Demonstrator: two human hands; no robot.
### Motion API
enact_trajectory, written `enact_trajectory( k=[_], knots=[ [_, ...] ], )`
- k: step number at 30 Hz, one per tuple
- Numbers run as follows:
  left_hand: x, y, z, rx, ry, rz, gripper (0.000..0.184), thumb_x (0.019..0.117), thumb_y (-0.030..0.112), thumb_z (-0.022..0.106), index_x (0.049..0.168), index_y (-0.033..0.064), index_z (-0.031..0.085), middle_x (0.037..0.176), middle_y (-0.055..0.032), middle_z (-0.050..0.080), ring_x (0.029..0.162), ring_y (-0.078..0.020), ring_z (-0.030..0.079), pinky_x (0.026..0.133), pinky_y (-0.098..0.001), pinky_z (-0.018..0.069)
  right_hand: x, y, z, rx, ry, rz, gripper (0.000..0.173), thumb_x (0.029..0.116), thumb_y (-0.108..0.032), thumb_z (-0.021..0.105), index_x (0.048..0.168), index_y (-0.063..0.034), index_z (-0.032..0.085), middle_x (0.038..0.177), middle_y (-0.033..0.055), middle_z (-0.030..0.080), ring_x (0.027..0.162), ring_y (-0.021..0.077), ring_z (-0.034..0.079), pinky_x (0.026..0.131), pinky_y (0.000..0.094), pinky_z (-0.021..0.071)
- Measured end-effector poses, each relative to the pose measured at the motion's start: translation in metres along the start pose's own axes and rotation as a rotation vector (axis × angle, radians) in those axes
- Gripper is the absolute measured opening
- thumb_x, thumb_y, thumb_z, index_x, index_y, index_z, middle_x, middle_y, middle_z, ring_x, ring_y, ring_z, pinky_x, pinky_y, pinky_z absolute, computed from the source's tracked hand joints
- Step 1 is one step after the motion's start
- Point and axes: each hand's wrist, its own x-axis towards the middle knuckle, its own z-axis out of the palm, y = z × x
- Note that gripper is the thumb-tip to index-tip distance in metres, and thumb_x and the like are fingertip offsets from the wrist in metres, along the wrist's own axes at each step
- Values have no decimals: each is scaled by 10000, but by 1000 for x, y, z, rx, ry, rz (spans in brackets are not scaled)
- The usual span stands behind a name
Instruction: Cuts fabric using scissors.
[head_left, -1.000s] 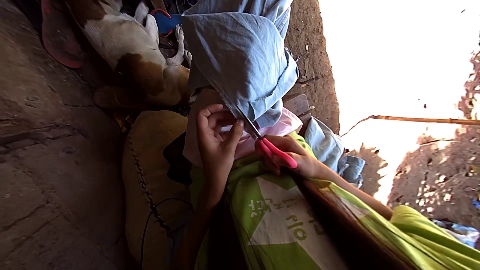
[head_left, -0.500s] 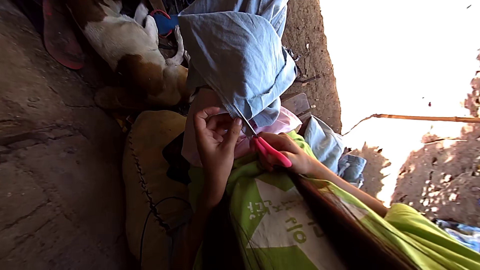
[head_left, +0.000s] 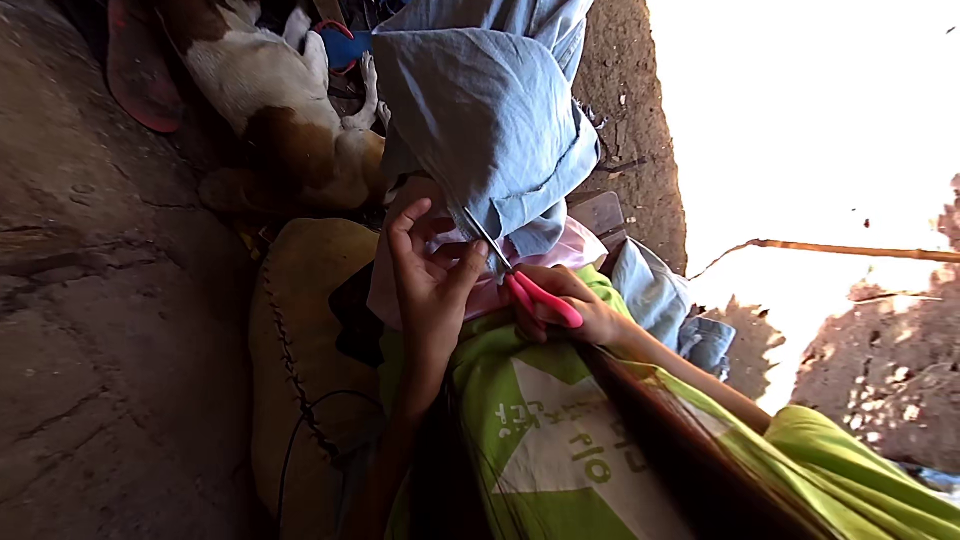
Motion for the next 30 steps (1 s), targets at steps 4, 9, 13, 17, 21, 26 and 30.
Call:
enact_trajectory(
  k=[4,9,13,17,21,26,30],
  knots=[
    [3,-3,-3,-54,-65,27,774,888,-47,663,1525,248,336,1177,21,664,789,-27,656,620,-141,532,-3,0,0,43,6,-11,403,1018,-492,520,1010,-99,612,663,-168,549,578,-108,509,530,88,426],
    [4,-5,-2,-77,-112,73,466,891,-21,671,1289,194,560,1075,61,665,789,-14,656,680,-168,575,-5,1,0,109,-21,-19,419,1019,-508,520,1053,-102,618,695,-161,571,611,-96,532,566,98,448],
    [2,-6,0,-65,-125,156,572,890,-65,653,1425,98,537,1155,20,654,748,-12,615,683,-157,555,-4,3,0,88,-34,-43,471,1021,-543,500,1076,-89,613,709,-148,581,631,-94,539,583,100,451],
    [3,-5,0,-28,-134,221,688,892,-75,638,1532,62,423,1165,-12,646,711,-19,585,668,-157,538,1,2,0,80,-39,-69,450,1020,-527,511,1066,-90,608,704,-151,579,628,-100,538,578,96,448],
    [3,-5,-1,-34,-130,238,732,880,-86,642,1554,52,394,1149,-21,647,694,-21,579,653,-155,533,0,2,2,77,-41,-95,433,1037,-508,495,1049,-89,604,699,-148,569,620,-105,525,565,89,436],
    [2,-8,-1,-58,-156,225,748,884,-92,639,1566,46,363,1130,-18,651,673,-10,565,636,-145,528,0,3,3,109,-46,-52,432,1025,-518,512,1045,-95,601,717,-140,583,635,-88,546,585,103,456],
    [2,-7,0,-21,-167,205,752,886,-95,626,1568,61,351,1116,-7,647,680,-5,581,643,-143,537,2,6,3,98,-25,-45,477,1006,-580,511,1010,-111,598,694,-140,586,613,-77,557,569,112,466]
  ],
)
